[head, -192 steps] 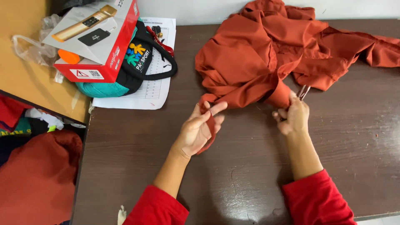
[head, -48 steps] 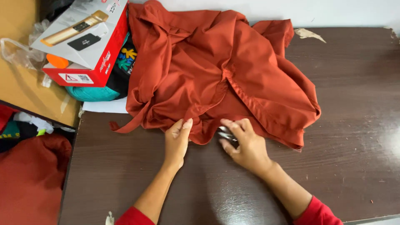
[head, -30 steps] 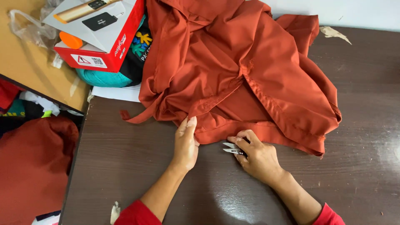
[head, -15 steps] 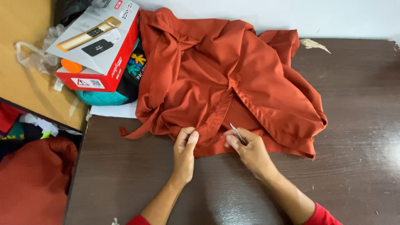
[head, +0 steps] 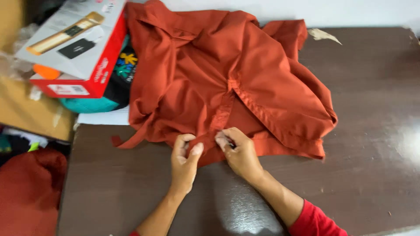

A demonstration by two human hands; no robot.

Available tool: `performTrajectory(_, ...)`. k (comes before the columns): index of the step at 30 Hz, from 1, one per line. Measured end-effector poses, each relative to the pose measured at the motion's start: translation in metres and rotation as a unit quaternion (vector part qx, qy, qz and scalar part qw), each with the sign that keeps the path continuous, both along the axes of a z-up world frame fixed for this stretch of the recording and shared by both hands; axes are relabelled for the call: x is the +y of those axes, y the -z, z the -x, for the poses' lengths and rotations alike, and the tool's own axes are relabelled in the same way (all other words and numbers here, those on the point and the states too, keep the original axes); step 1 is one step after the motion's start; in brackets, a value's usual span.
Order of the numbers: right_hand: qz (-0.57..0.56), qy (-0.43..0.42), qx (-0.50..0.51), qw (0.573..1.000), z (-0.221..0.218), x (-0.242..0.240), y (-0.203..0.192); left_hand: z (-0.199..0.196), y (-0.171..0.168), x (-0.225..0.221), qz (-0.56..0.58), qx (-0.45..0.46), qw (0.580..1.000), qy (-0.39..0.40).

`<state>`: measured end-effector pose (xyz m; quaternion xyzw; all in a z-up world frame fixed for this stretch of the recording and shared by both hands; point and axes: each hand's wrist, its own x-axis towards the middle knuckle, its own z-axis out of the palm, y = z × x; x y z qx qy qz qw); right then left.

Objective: Trimming loose threads from an orange garment using thread clippers

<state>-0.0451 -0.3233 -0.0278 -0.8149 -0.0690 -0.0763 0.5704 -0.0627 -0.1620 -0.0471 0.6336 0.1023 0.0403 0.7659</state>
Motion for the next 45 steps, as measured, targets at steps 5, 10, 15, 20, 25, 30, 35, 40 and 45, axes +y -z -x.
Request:
performTrajectory(5,-0.021,0.013,0.059,0.998,-0.01,-0.001,0.015,0.025,-0.011,-0.005,-0.358,-0.261,0.88,-0.172)
performTrajectory(10,-0.221,0.015,0.09,0.971,-0.02,-0.008,0.018,0.051,-0.014,-0.028,-0.363,-0.425,0.827,-0.067)
performTrajectory(15,-0.375,0.044,0.245,0.893,-0.022,-0.012,0.016,0.038,-0.024,-0.046,0.062,0.132,0.988,0.048)
performTrajectory(20,-0.394,0.035,0.269,0.878,-0.015,-0.009,0.005,0.005,-0.039,-0.037,0.152,0.164,0.969,-0.104)
performTrajectory(25,-0.139,-0.004,0.281,0.95,0.015,-0.034,-0.043,-0.012,-0.003,-0.011,0.137,0.038,0.986,-0.082)
performTrajectory(30,0.394,0.148,0.083,0.903,0.073,-0.113,-0.061,-0.013,0.017,-0.004,0.182,-0.038,0.981,-0.05)
performTrajectory(35,0.506,0.199,0.204,0.814,0.081,-0.173,-0.014,0.013,-0.012,-0.029,0.254,0.14,0.957,-0.019)
performTrajectory(40,0.516,0.216,0.173,0.811,0.066,-0.191,-0.012,0.047,-0.026,-0.059,0.274,0.257,0.895,0.241)
performTrajectory(45,0.587,0.184,0.038,0.788,0.05,-0.187,-0.005,0.038,-0.042,-0.09,0.342,0.402,0.829,0.185)
